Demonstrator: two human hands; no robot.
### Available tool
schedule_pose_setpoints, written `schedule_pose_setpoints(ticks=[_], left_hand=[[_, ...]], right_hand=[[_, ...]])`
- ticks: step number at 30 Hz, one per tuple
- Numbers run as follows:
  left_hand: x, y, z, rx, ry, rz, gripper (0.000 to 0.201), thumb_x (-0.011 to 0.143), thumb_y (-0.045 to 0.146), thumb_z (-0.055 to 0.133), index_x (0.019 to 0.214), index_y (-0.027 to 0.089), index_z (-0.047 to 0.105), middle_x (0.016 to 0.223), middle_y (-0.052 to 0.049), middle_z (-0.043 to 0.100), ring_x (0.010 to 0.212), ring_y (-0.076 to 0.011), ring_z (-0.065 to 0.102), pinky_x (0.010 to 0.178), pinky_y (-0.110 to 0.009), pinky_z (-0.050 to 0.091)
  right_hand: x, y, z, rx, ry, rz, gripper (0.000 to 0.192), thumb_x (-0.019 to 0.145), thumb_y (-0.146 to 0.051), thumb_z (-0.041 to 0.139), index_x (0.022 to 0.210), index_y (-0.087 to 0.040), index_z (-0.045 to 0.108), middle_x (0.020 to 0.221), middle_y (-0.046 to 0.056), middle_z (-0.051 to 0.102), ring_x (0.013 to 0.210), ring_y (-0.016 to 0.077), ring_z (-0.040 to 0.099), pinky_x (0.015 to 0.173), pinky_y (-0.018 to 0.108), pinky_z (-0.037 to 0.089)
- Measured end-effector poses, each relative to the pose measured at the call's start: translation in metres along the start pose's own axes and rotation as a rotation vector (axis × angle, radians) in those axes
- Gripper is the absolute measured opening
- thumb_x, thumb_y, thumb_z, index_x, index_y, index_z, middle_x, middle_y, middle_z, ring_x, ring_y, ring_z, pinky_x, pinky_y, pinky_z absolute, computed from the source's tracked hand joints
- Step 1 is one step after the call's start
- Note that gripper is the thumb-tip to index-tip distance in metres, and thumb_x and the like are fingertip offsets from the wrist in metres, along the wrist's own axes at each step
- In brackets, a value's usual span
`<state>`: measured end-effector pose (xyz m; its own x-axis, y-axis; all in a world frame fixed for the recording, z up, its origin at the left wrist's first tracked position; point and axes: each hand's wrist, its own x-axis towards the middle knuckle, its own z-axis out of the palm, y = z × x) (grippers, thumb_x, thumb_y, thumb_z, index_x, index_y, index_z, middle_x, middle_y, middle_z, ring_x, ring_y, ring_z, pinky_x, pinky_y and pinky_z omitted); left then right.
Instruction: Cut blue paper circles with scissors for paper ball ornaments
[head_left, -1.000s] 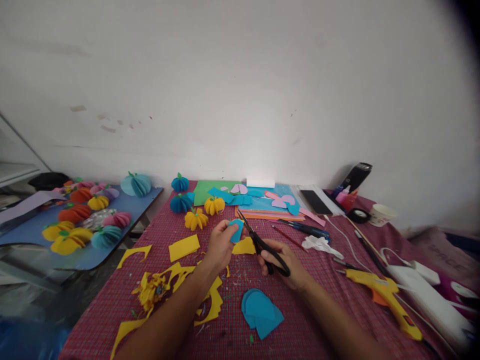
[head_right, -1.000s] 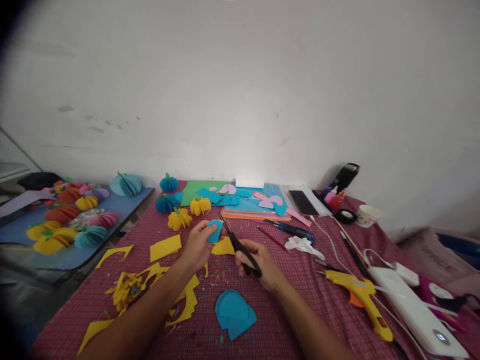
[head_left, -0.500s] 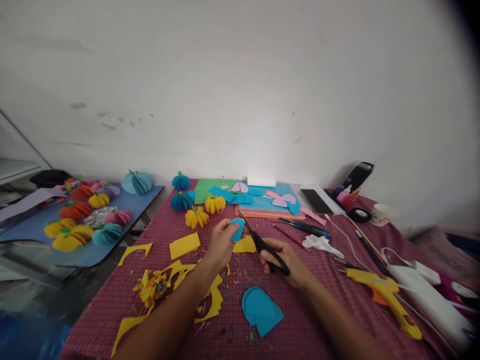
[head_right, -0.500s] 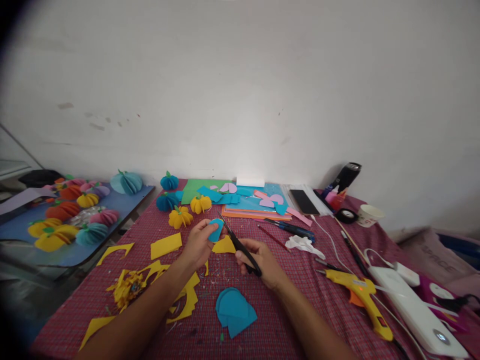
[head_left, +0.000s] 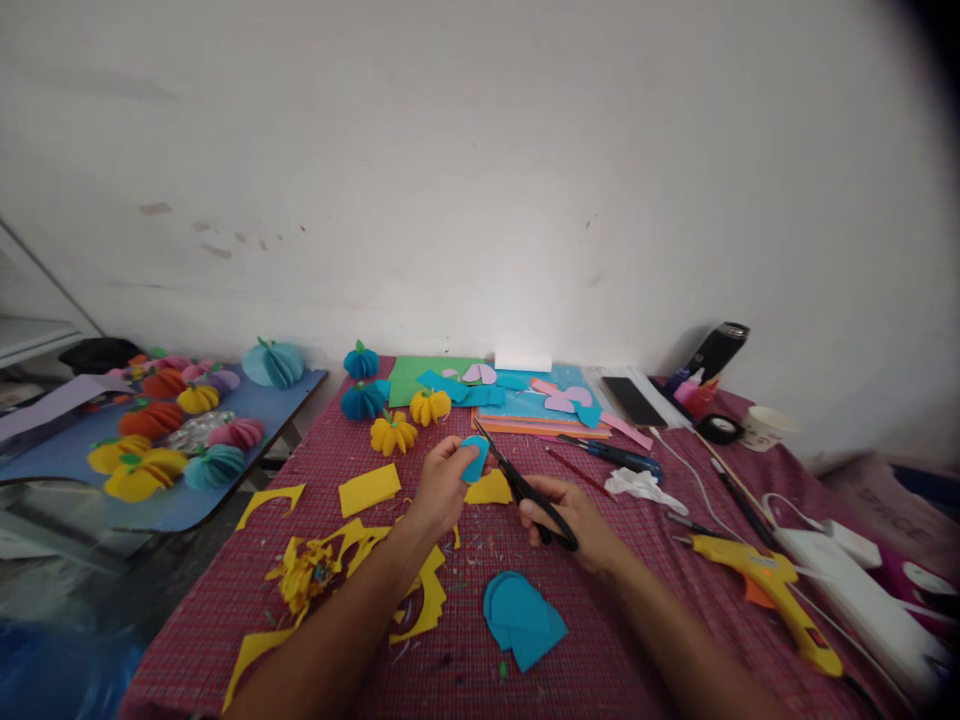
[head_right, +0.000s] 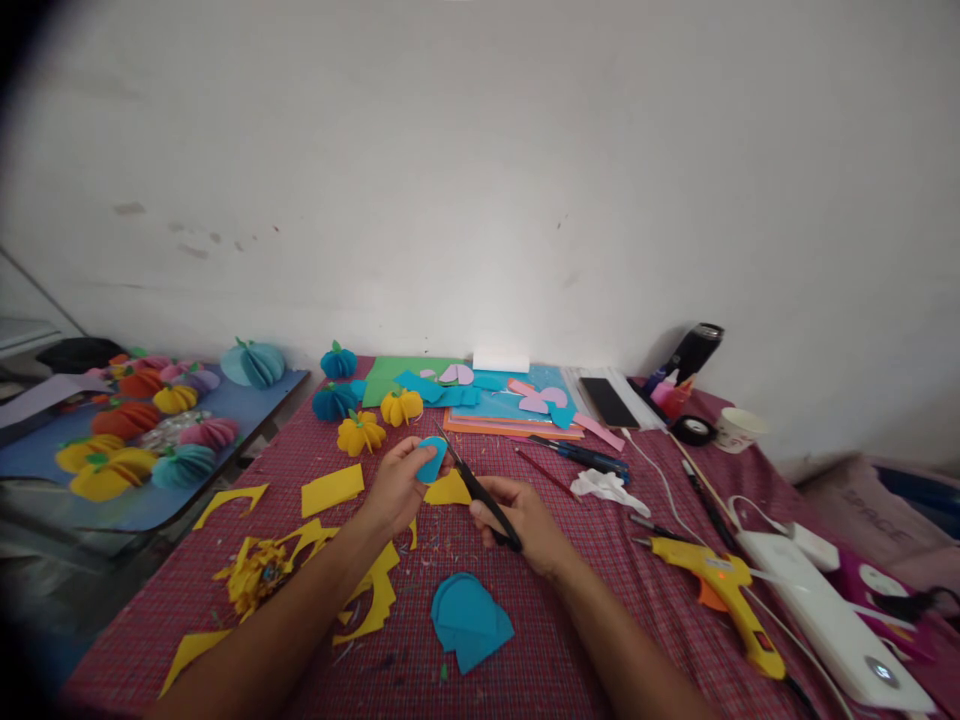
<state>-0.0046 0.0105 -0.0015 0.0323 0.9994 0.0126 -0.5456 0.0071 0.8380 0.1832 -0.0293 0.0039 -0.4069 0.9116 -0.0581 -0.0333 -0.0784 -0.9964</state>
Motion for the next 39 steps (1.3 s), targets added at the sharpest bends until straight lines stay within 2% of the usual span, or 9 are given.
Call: schedule_pose_setpoints(ticks=[7, 12, 16, 32, 39], left_hand=[[0.000, 0.002, -0.001, -0.001, -0.021, -0.004, 0.021, 0.072, 0.031, 0.071, 0.071, 0.016, 0.056, 0.073, -0.003, 0.066, 0.068, -0.0154, 0.062, 0.069, -0.030, 0.047], [0.000, 0.005, -0.001, 0.002, -0.039, -0.020, 0.022, 0.070, 0.031, 0.072, 0.070, 0.017, 0.056, 0.074, -0.004, 0.067, 0.071, -0.0173, 0.064, 0.072, -0.033, 0.049], [0.001, 0.005, -0.002, -0.002, -0.046, -0.018, 0.021, 0.069, 0.030, 0.072, 0.069, 0.017, 0.055, 0.073, -0.004, 0.066, 0.072, -0.0179, 0.064, 0.071, -0.033, 0.049], [0.005, 0.004, -0.007, -0.011, -0.058, -0.064, 0.023, 0.067, 0.030, 0.074, 0.070, 0.017, 0.055, 0.072, -0.005, 0.067, 0.067, -0.0188, 0.065, 0.067, -0.035, 0.051], [0.006, 0.007, -0.009, 0.040, -0.089, -0.066, 0.020, 0.071, 0.027, 0.070, 0.069, 0.017, 0.053, 0.071, -0.005, 0.067, 0.066, -0.0177, 0.064, 0.067, -0.033, 0.050]], right_hand=[[0.000, -0.001, -0.003, -0.023, -0.022, 0.003, 0.040, 0.079, -0.041, 0.070, 0.109, -0.015, 0.064, 0.068, -0.003, 0.054, 0.048, 0.0074, 0.049, 0.047, 0.020, 0.040], [-0.001, -0.004, -0.006, -0.051, -0.050, 0.007, 0.033, 0.078, -0.042, 0.070, 0.095, -0.015, 0.064, 0.068, -0.002, 0.054, 0.049, 0.0081, 0.049, 0.048, 0.021, 0.040], [-0.002, -0.008, -0.006, -0.070, -0.048, 0.017, 0.033, 0.077, -0.045, 0.070, 0.092, -0.016, 0.064, 0.066, -0.002, 0.054, 0.049, 0.0089, 0.048, 0.048, 0.022, 0.039], [-0.003, -0.010, -0.008, -0.141, -0.032, 0.016, 0.041, 0.075, -0.049, 0.071, 0.100, -0.016, 0.066, 0.065, -0.003, 0.054, 0.047, 0.0085, 0.045, 0.045, 0.021, 0.036], [-0.006, -0.015, -0.009, -0.179, -0.054, 0.013, 0.039, 0.077, -0.048, 0.069, 0.099, -0.016, 0.066, 0.066, -0.002, 0.054, 0.048, 0.0084, 0.044, 0.045, 0.021, 0.034]])
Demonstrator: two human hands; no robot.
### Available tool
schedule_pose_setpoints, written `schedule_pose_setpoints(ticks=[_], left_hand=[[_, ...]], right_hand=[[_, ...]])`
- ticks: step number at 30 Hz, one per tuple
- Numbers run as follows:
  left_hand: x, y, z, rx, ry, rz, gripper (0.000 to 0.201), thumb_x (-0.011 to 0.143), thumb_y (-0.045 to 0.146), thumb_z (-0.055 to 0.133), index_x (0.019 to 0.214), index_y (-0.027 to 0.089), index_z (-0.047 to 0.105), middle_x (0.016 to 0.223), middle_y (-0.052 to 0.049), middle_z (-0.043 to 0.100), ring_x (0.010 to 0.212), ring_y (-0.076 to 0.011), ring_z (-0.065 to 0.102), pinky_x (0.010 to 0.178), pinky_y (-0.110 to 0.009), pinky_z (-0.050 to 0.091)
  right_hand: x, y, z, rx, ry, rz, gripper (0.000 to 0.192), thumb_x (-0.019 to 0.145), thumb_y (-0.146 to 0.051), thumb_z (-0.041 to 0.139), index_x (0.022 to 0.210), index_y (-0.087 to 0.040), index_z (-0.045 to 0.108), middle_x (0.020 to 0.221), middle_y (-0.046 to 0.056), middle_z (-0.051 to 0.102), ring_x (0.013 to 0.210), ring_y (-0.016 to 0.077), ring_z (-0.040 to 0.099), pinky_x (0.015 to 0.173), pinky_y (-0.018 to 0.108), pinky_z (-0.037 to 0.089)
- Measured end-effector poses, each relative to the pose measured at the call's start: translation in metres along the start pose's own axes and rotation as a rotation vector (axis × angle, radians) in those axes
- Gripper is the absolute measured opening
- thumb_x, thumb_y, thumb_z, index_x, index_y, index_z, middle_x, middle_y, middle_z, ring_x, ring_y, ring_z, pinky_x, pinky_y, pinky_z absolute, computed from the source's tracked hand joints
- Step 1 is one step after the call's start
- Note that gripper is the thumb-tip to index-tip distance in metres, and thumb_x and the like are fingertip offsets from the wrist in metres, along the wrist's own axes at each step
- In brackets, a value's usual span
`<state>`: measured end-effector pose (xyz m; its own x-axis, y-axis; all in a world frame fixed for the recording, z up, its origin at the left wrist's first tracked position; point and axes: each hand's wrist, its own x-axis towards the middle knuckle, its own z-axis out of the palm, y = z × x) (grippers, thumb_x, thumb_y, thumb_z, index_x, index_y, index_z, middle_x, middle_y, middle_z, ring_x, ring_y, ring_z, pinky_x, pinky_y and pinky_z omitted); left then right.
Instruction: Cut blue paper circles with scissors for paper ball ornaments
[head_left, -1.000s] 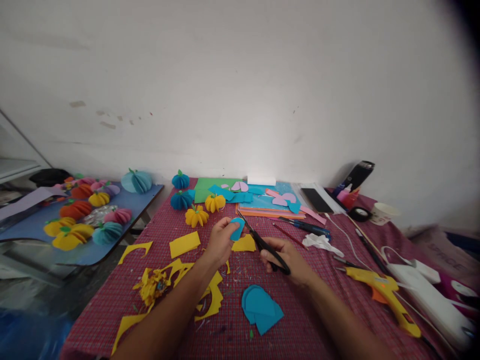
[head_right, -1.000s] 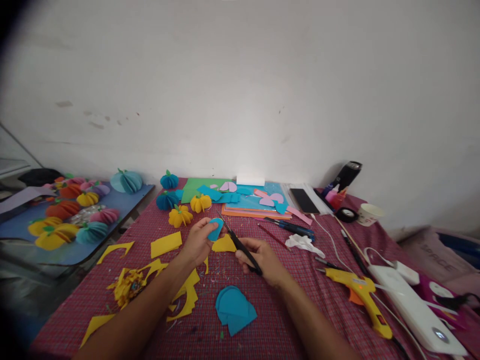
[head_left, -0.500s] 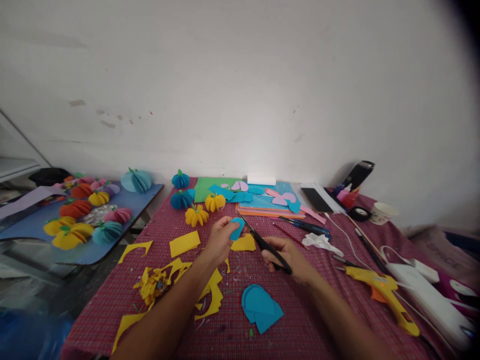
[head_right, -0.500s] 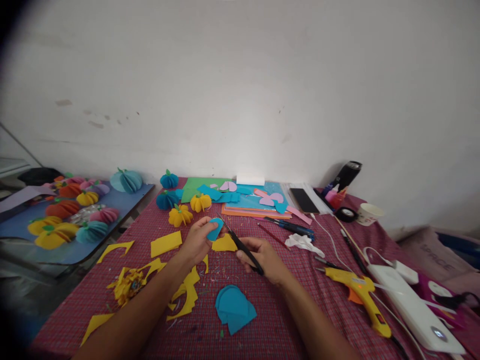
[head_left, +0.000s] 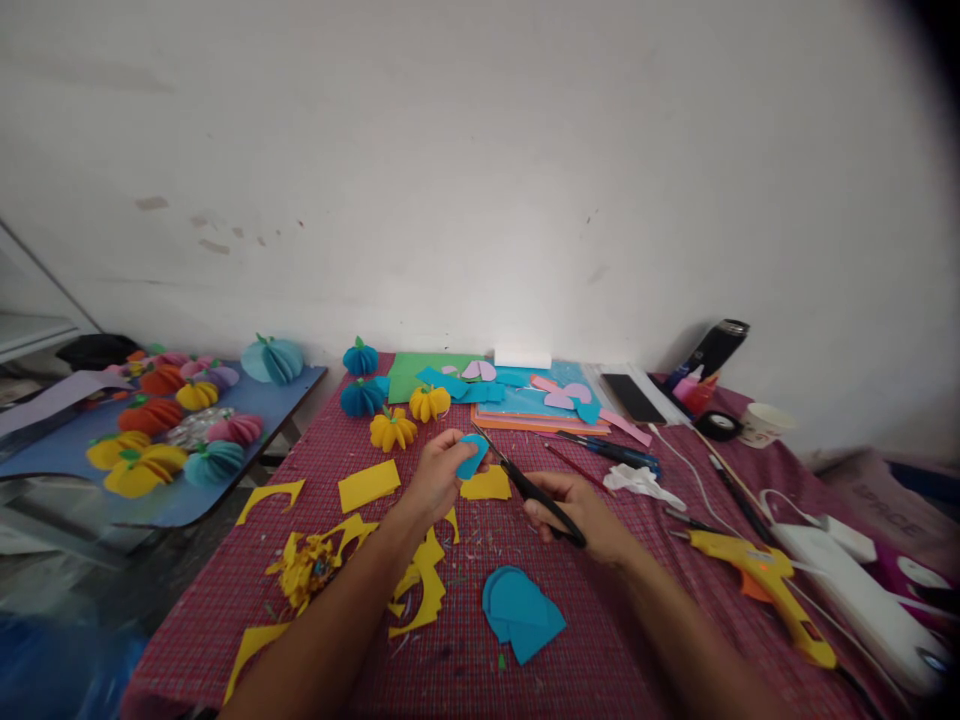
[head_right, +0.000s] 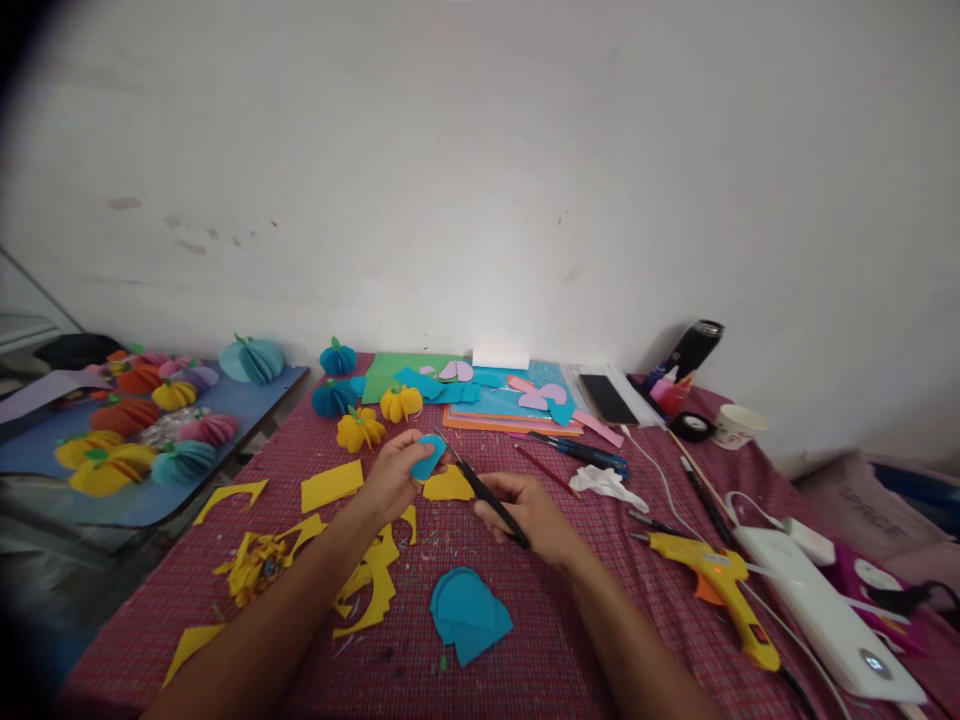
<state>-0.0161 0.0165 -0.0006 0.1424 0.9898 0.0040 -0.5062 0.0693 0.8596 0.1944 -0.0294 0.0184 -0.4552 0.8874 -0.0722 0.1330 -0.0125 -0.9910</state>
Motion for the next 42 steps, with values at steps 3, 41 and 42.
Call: schedule_pose_setpoints(ticks=[3, 41, 42], left_hand=[[0.000, 0.001, -0.002, 0.020, -0.021, 0.009, 0.019, 0.072, 0.026, 0.069, 0.069, 0.017, 0.053, 0.072, -0.005, 0.067, 0.069, -0.0185, 0.064, 0.068, -0.034, 0.049], [0.003, 0.003, -0.002, -0.094, 0.098, -0.045, 0.027, 0.067, 0.027, 0.078, 0.069, 0.016, 0.053, 0.069, 0.000, 0.061, 0.064, -0.0121, 0.059, 0.062, -0.026, 0.046], [0.003, 0.004, -0.002, -0.111, 0.112, -0.042, 0.027, 0.066, 0.027, 0.078, 0.068, 0.016, 0.053, 0.068, 0.000, 0.060, 0.063, -0.0115, 0.058, 0.062, -0.025, 0.045]], right_hand=[[-0.001, 0.000, -0.001, -0.003, -0.007, 0.002, 0.038, 0.078, -0.045, 0.069, 0.103, -0.016, 0.066, 0.066, -0.003, 0.053, 0.048, 0.0079, 0.044, 0.045, 0.021, 0.034], [0.000, 0.006, -0.009, 0.056, 0.009, -0.065, 0.028, 0.083, -0.042, 0.063, 0.098, -0.018, 0.062, 0.072, 0.000, 0.058, 0.055, 0.0113, 0.050, 0.053, 0.024, 0.038], [0.000, 0.006, -0.011, 0.006, 0.033, -0.069, 0.030, 0.083, -0.042, 0.063, 0.101, -0.018, 0.063, 0.075, 0.001, 0.060, 0.057, 0.0127, 0.053, 0.054, 0.025, 0.040]])
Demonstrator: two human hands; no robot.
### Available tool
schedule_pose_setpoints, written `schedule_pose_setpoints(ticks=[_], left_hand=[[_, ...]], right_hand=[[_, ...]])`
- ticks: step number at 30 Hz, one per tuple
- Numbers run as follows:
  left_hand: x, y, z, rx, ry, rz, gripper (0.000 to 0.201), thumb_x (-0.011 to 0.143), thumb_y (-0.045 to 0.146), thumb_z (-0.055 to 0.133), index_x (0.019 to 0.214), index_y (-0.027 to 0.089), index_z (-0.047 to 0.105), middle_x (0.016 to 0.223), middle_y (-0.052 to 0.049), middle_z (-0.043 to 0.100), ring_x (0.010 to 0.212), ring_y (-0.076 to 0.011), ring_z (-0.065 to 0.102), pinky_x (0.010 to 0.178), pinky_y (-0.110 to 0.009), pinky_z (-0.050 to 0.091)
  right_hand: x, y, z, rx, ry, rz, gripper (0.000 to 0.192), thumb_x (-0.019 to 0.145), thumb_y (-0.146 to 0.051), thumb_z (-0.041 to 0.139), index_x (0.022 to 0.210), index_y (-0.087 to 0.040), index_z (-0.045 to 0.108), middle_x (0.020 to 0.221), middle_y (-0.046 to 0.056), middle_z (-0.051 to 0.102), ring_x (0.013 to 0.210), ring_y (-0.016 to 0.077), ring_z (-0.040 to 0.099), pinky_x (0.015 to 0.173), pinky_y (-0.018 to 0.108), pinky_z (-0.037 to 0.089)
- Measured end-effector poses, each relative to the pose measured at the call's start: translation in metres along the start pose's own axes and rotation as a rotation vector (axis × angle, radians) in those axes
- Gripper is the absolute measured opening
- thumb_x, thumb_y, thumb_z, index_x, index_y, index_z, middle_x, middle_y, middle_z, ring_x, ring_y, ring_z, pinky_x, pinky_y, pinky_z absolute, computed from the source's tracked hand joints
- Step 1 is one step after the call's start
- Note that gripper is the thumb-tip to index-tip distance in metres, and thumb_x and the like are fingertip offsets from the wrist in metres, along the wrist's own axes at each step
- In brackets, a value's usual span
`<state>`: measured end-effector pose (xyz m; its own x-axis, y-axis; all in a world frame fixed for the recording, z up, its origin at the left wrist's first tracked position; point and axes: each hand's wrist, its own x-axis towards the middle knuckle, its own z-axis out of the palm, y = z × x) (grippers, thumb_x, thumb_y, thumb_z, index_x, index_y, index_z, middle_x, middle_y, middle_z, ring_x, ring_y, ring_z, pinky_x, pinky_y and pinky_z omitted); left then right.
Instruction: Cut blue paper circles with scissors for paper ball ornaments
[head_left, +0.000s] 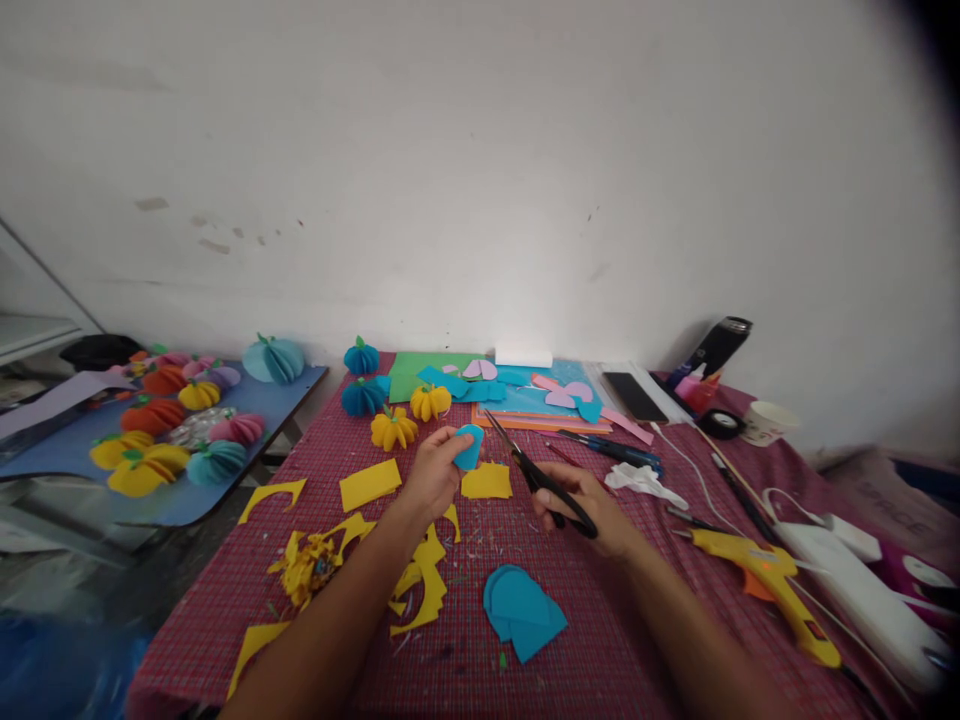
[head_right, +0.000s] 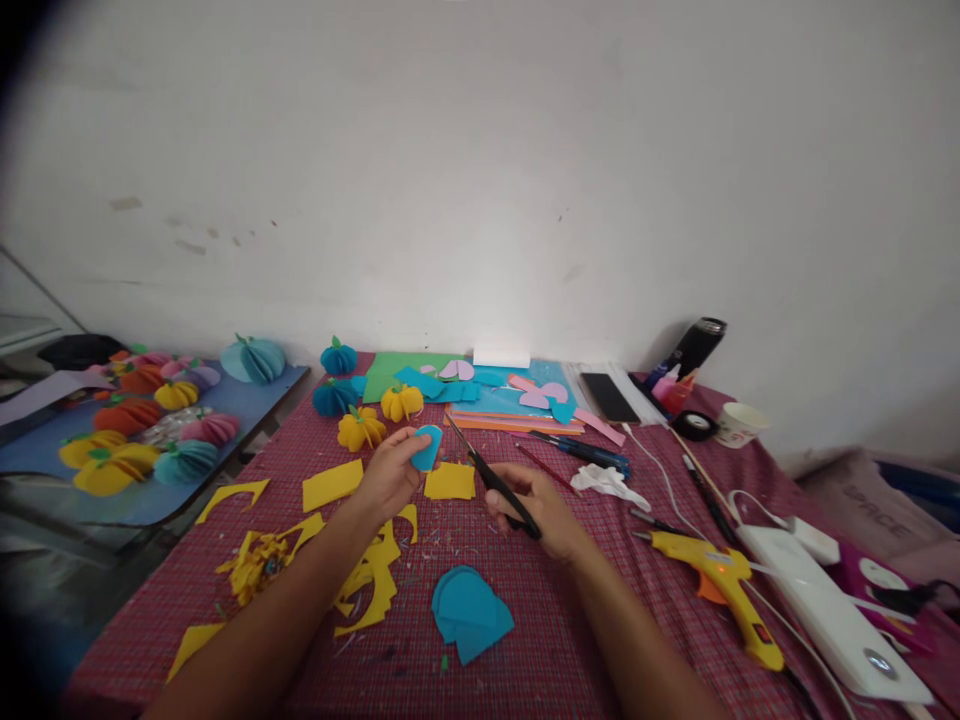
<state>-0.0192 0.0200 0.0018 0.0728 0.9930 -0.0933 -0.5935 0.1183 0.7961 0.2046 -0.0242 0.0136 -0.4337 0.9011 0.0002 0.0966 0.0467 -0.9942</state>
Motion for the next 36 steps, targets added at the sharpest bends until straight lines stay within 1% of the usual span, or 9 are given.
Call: schedule_pose_setpoints(ticks=[4, 7, 10, 14, 19, 22, 27, 31, 36], left_hand=[[0.002, 0.002, 0.000, -0.036, 0.044, 0.023, 0.028, 0.065, 0.025, 0.079, 0.066, 0.016, 0.052, 0.064, 0.003, 0.056, 0.058, -0.0073, 0.051, 0.056, -0.021, 0.040], [0.003, -0.001, -0.001, -0.028, 0.060, 0.034, 0.030, 0.064, 0.026, 0.080, 0.064, 0.015, 0.052, 0.062, 0.004, 0.054, 0.056, -0.0066, 0.049, 0.055, -0.020, 0.038], [0.003, -0.004, -0.003, -0.001, 0.040, 0.033, 0.030, 0.065, 0.029, 0.079, 0.064, 0.016, 0.051, 0.061, 0.003, 0.053, 0.056, -0.0071, 0.048, 0.054, -0.020, 0.037], [0.003, -0.008, -0.003, 0.054, 0.004, 0.023, 0.029, 0.065, 0.030, 0.078, 0.066, 0.016, 0.052, 0.063, 0.003, 0.053, 0.057, -0.0078, 0.048, 0.054, -0.021, 0.036], [0.001, -0.012, -0.002, 0.111, -0.006, 0.004, 0.028, 0.066, 0.031, 0.078, 0.067, 0.016, 0.054, 0.066, 0.003, 0.055, 0.060, -0.0084, 0.049, 0.056, -0.021, 0.037], [-0.003, -0.016, 0.001, 0.164, -0.033, -0.023, 0.027, 0.067, 0.032, 0.078, 0.069, 0.016, 0.056, 0.067, 0.002, 0.056, 0.062, -0.0090, 0.051, 0.057, -0.021, 0.038], [-0.014, -0.019, 0.011, 0.184, -0.106, -0.026, 0.025, 0.066, 0.032, 0.078, 0.068, 0.016, 0.059, 0.067, 0.001, 0.057, 0.062, -0.0098, 0.051, 0.060, -0.023, 0.039], [-0.020, -0.022, 0.017, 0.188, -0.161, -0.043, 0.023, 0.065, 0.032, 0.079, 0.070, 0.015, 0.064, 0.070, -0.001, 0.062, 0.066, -0.0118, 0.054, 0.065, -0.025, 0.041], [-0.022, -0.027, 0.018, 0.204, -0.178, -0.009, 0.019, 0.068, 0.030, 0.077, 0.075, 0.015, 0.067, 0.077, -0.002, 0.066, 0.074, -0.0139, 0.058, 0.074, -0.028, 0.043]], right_hand=[[0.002, 0.002, -0.014, -0.455, 0.188, -0.059, 0.042, 0.079, -0.039, 0.063, 0.118, -0.024, 0.062, 0.102, 0.006, 0.069, 0.085, 0.0237, 0.063, 0.072, 0.033, 0.046], [0.001, 0.006, -0.024, -0.907, 0.311, 0.033, 0.049, 0.076, -0.035, 0.062, 0.124, -0.025, 0.060, 0.110, 0.010, 0.069, 0.094, 0.0291, 0.063, 0.076, 0.036, 0.045], [-0.001, 0.011, -0.027, -1.183, 0.314, 0.188, 0.052, 0.074, -0.035, 0.063, 0.125, -0.022, 0.060, 0.102, 0.014, 0.071, 0.088, 0.0314, 0.066, 0.071, 0.037, 0.044], [-0.004, 0.009, -0.028, -1.287, 0.274, 0.234, 0.035, 0.078, -0.042, 0.059, 0.105, -0.023, 0.069, 0.097, 0.012, 0.071, 0.087, 0.0304, 0.066, 0.070, 0.036, 0.043], [-0.002, 0.004, -0.025, -1.117, 0.373, 0.047, 0.025, 0.083, -0.036, 0.055, 0.093, -0.021, 0.071, 0.100, 0.010, 0.070, 0.094, 0.0271, 0.062, 0.079, 0.036, 0.043], [0.002, 0.005, -0.009, -0.709, 0.423, -0.111, 0.025, 0.086, -0.035, 0.052, 0.097, -0.020, 0.069, 0.093, 0.006, 0.069, 0.085, 0.0227, 0.062, 0.077, 0.033, 0.046], [0.010, 0.012, 0.029, -0.156, 0.316, -0.107, 0.019, 0.081, -0.033, 0.062, 0.095, -0.020, 0.063, 0.076, 0.001, 0.061, 0.064, 0.0152, 0.054, 0.060, 0.027, 0.044], [0.015, 0.017, 0.043, -0.027, 0.245, -0.142, 0.021, 0.079, -0.033, 0.066, 0.096, -0.020, 0.062, 0.085, 0.002, 0.061, 0.071, 0.0156, 0.053, 0.063, 0.027, 0.044], [0.017, 0.020, 0.041, -0.033, 0.307, -0.143, 0.014, 0.081, -0.032, 0.064, 0.083, -0.019, 0.066, 0.075, 0.000, 0.060, 0.067, 0.0145, 0.050, 0.063, 0.026, 0.040]])
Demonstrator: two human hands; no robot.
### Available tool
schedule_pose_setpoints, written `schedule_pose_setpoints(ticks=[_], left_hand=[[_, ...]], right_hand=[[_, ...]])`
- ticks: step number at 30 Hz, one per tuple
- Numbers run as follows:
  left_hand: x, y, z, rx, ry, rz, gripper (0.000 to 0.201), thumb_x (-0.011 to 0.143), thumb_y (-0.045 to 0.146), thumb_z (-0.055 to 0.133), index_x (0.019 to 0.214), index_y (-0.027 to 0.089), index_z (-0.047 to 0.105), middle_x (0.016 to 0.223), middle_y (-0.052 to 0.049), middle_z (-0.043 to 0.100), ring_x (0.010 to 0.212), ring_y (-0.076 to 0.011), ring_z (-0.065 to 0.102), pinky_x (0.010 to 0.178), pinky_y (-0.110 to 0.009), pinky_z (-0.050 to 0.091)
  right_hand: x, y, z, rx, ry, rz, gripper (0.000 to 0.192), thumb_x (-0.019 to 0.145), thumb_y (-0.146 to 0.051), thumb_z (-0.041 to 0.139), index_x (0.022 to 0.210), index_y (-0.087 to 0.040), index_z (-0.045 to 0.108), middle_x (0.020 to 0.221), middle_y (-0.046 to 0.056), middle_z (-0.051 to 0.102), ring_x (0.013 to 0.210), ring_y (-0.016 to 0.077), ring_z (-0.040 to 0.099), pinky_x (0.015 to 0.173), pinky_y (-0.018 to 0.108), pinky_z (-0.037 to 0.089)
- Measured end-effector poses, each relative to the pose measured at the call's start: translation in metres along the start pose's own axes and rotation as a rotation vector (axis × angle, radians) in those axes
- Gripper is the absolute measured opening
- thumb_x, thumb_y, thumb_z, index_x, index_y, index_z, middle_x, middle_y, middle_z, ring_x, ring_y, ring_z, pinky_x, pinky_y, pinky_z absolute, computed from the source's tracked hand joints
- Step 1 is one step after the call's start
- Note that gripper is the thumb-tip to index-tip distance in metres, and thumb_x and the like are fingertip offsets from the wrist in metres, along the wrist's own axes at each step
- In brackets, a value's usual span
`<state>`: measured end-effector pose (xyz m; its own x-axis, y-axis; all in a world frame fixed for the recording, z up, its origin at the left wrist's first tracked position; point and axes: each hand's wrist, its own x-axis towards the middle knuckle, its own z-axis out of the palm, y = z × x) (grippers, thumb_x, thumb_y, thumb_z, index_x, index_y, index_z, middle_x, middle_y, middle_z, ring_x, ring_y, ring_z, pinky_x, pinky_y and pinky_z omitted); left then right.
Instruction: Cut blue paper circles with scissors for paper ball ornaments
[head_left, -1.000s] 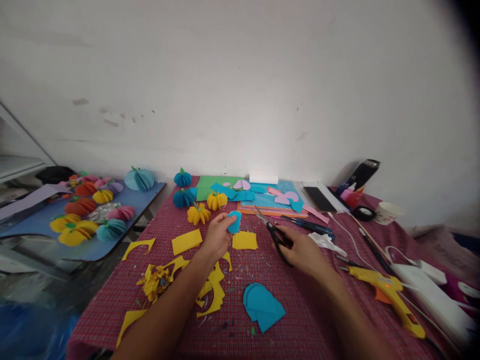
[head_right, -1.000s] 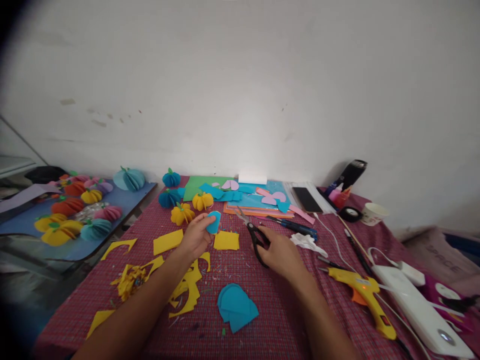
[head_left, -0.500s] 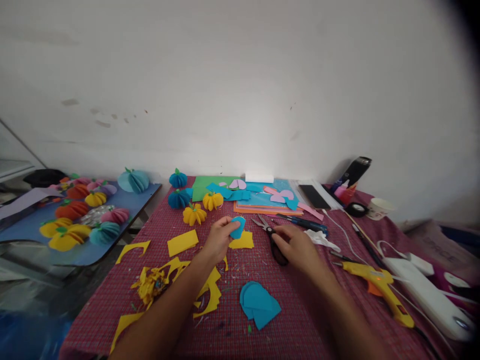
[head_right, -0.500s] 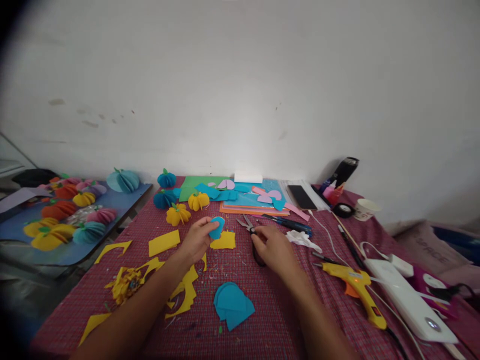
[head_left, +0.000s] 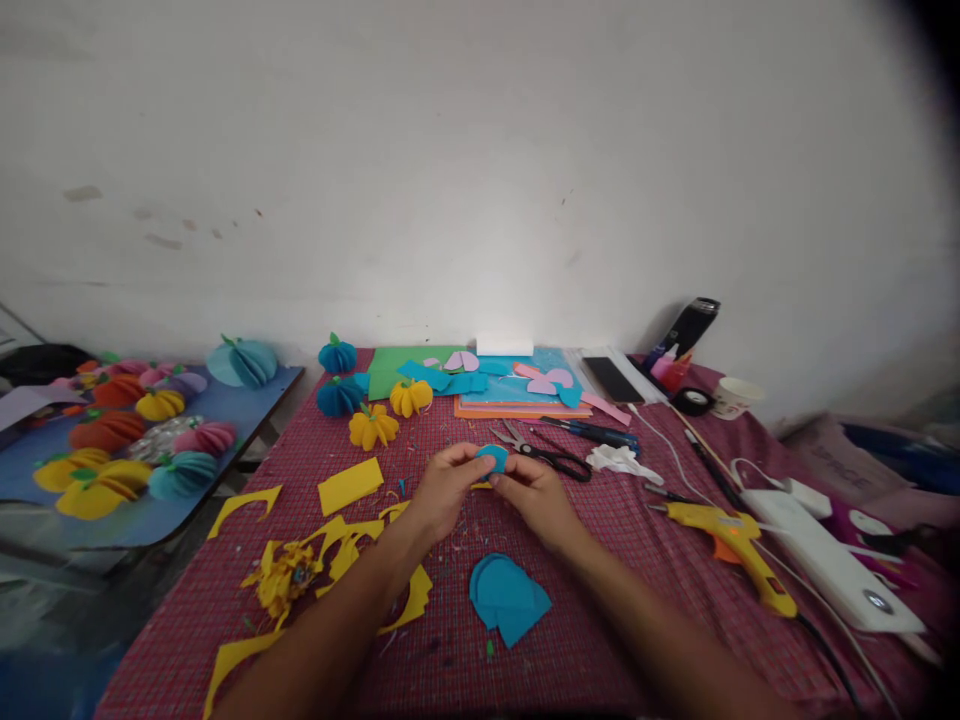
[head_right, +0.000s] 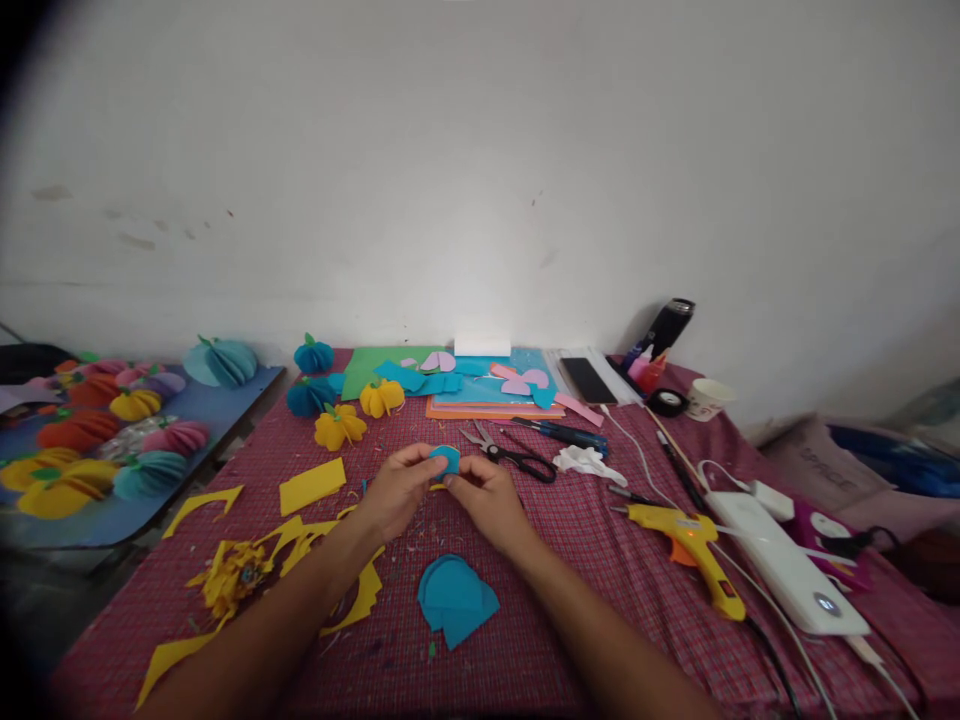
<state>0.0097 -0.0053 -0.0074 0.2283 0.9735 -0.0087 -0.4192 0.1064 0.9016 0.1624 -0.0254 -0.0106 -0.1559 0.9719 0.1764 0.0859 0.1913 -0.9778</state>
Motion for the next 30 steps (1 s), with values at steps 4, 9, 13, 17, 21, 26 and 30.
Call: schedule_pose_setpoints(ticks=[4, 9, 13, 17, 21, 26, 30], left_hand=[[0.000, -0.001, 0.000, 0.029, 0.011, 0.007, 0.019, 0.071, 0.030, 0.074, 0.074, 0.016, 0.062, 0.075, -0.002, 0.064, 0.069, -0.0133, 0.056, 0.067, -0.026, 0.042], [-0.002, -0.001, 0.001, 0.088, -0.058, -0.012, 0.016, 0.072, 0.028, 0.071, 0.074, 0.016, 0.059, 0.071, 0.000, 0.061, 0.065, -0.0123, 0.054, 0.063, -0.025, 0.040], [-0.003, -0.001, 0.003, 0.126, -0.050, -0.005, 0.019, 0.070, 0.029, 0.073, 0.072, 0.016, 0.058, 0.068, 0.001, 0.057, 0.063, -0.0108, 0.050, 0.062, -0.024, 0.037], [-0.002, -0.002, 0.002, 0.166, -0.053, -0.009, 0.019, 0.070, 0.027, 0.074, 0.070, 0.016, 0.058, 0.067, 0.001, 0.056, 0.062, -0.0103, 0.048, 0.060, -0.023, 0.035], [-0.001, -0.003, 0.000, 0.180, -0.056, -0.001, 0.021, 0.070, 0.030, 0.074, 0.070, 0.016, 0.058, 0.066, 0.001, 0.057, 0.062, -0.0106, 0.048, 0.061, -0.023, 0.035], [-0.001, -0.002, 0.000, 0.228, -0.056, 0.016, 0.023, 0.070, 0.033, 0.074, 0.070, 0.016, 0.058, 0.066, 0.000, 0.059, 0.061, -0.0110, 0.050, 0.058, -0.024, 0.037], [-0.001, -0.001, 0.001, 0.241, -0.063, 0.020, 0.024, 0.071, 0.035, 0.073, 0.070, 0.016, 0.058, 0.065, -0.001, 0.060, 0.060, -0.0123, 0.053, 0.058, -0.025, 0.041]], right_hand=[[0.000, -0.003, -0.005, 0.015, 0.088, 0.007, 0.016, 0.081, -0.033, 0.064, 0.076, -0.018, 0.064, 0.069, -0.001, 0.057, 0.062, 0.0133, 0.047, 0.059, 0.025, 0.037], [-0.001, -0.008, -0.009, 0.051, 0.118, 0.029, 0.021, 0.081, -0.036, 0.064, 0.073, -0.017, 0.062, 0.064, -0.001, 0.055, 0.059, 0.0133, 0.046, 0.057, 0.025, 0.036], [0.000, -0.011, -0.009, 0.034, 0.101, 0.042, 0.021, 0.080, -0.035, 0.064, 0.070, -0.017, 0.060, 0.060, -0.003, 0.050, 0.055, 0.0117, 0.041, 0.053, 0.024, 0.033], [0.001, -0.011, -0.009, 0.015, 0.115, 0.037, 0.020, 0.077, -0.035, 0.065, 0.068, -0.018, 0.058, 0.059, -0.003, 0.047, 0.055, 0.0114, 0.039, 0.052, 0.024, 0.031], [0.001, -0.013, -0.010, -0.008, 0.118, 0.027, 0.021, 0.077, -0.036, 0.065, 0.069, -0.018, 0.059, 0.061, -0.003, 0.048, 0.055, 0.0118, 0.039, 0.052, 0.024, 0.031], [0.001, -0.014, -0.011, -0.031, 0.122, 0.028, 0.021, 0.078, -0.036, 0.064, 0.069, -0.017, 0.060, 0.061, -0.003, 0.048, 0.056, 0.0117, 0.039, 0.052, 0.024, 0.031], [0.001, -0.012, -0.013, -0.032, 0.107, 0.037, 0.020, 0.080, -0.035, 0.063, 0.071, -0.017, 0.061, 0.062, -0.003, 0.048, 0.056, 0.0115, 0.039, 0.052, 0.024, 0.031]])
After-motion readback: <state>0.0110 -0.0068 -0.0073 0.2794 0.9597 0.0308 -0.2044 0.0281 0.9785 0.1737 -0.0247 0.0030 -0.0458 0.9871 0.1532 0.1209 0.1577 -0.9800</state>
